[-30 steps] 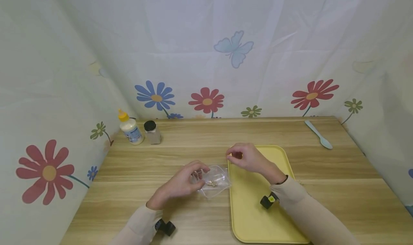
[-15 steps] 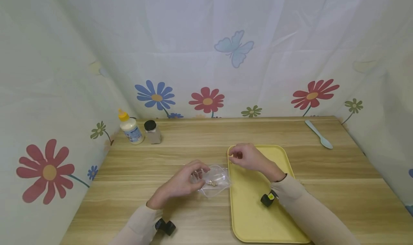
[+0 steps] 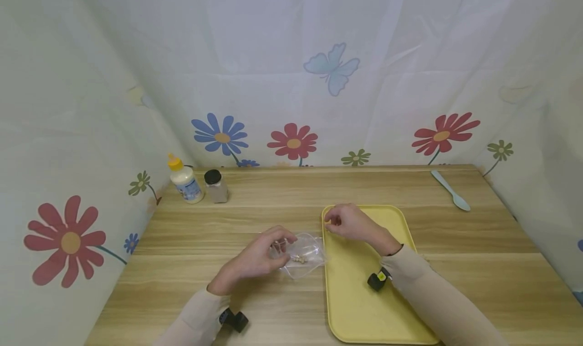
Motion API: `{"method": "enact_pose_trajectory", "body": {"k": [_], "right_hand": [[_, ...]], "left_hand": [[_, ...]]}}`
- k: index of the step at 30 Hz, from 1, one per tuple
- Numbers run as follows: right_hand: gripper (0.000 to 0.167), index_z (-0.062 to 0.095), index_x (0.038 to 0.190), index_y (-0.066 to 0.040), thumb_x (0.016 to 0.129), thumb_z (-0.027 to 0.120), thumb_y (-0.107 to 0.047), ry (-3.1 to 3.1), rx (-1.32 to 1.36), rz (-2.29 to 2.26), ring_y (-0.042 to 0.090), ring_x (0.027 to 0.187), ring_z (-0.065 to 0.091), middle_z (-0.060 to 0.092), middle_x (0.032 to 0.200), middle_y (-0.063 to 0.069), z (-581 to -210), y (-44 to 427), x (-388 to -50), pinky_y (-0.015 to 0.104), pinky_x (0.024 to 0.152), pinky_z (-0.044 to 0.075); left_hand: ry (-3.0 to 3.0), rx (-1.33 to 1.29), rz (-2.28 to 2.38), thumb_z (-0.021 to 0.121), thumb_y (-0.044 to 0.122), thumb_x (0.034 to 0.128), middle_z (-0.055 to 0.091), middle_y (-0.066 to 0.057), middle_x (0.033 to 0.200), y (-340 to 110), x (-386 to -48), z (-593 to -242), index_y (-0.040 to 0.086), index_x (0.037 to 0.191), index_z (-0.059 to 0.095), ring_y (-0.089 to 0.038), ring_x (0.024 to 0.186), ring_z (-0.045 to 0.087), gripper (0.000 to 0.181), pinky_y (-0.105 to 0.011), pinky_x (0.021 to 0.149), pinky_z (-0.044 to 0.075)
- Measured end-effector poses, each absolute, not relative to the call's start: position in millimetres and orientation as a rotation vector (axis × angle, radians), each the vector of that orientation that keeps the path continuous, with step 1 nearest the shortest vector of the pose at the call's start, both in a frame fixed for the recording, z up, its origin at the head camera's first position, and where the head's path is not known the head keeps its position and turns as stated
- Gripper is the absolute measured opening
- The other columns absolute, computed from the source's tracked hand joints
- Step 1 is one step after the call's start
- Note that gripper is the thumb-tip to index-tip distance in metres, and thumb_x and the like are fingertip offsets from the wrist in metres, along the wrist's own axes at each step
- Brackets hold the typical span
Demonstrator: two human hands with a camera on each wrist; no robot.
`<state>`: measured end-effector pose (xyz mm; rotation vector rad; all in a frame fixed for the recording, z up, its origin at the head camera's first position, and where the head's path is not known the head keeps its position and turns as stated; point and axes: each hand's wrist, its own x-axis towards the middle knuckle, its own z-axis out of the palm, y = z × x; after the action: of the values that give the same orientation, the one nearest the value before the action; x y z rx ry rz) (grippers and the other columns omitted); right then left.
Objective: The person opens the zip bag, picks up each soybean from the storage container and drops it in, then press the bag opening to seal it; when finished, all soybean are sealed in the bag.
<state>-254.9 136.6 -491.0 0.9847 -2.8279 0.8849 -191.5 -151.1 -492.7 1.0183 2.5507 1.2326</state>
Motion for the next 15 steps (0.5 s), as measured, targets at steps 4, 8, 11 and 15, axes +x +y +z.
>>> {"method": "enact_pose_trajectory", "body": {"k": [4, 8, 11, 15], "right_hand": [[0.008, 0.073, 0.088, -0.006, 0.082, 0.073, -0.012, -2.837, 0.998, 0.87, 0.003, 0.065, 0.054, 0.063, 0.071, -0.006, -491.7, 136.4, -255.7, 0.019, 0.06, 0.048], [0.009, 0.073, 0.089, -0.005, 0.083, 0.072, -0.012, -2.862, 0.995, 0.836, 0.003, 0.065, 0.054, 0.064, 0.071, -0.006, -492.9, 135.3, -256.9, 0.019, 0.061, 0.047], [0.009, 0.074, 0.089, -0.006, 0.082, 0.072, -0.011, -2.874, 0.997, 0.804, 0.003, 0.066, 0.054, 0.064, 0.072, -0.005, -493.3, 134.3, -257.6, 0.019, 0.062, 0.047], [0.007, 0.074, 0.088, -0.006, 0.082, 0.072, -0.01, -2.898, 1.0, 0.782, 0.003, 0.065, 0.053, 0.063, 0.071, -0.006, -493.8, 133.8, -258.4, 0.019, 0.062, 0.047]], "left_hand": [[2.556, 1.033, 1.228, 0.069, 0.008, 0.0829, 0.062, -0.002, 0.11, -150.7, -191.9, -493.6, 0.007, 0.121, 0.061, -0.016, 0.092, 0.058, 0.039, -0.028, 0.083, 0.051], [2.558, 1.039, 1.225, 0.069, 0.008, 0.0828, 0.062, 0.001, 0.11, -150.2, -192.5, -494.7, 0.008, 0.12, 0.061, -0.015, 0.092, 0.058, 0.039, -0.028, 0.083, 0.051], [2.558, 1.033, 1.226, 0.07, 0.008, 0.0826, 0.062, 0.002, 0.11, -150.4, -192.6, -495.2, 0.008, 0.12, 0.061, -0.014, 0.092, 0.058, 0.039, -0.028, 0.083, 0.051], [2.558, 1.027, 1.225, 0.07, 0.008, 0.0824, 0.062, 0.002, 0.11, -150.7, -192.5, -495.3, 0.008, 0.121, 0.061, -0.014, 0.093, 0.058, 0.039, -0.028, 0.083, 0.051]]}}
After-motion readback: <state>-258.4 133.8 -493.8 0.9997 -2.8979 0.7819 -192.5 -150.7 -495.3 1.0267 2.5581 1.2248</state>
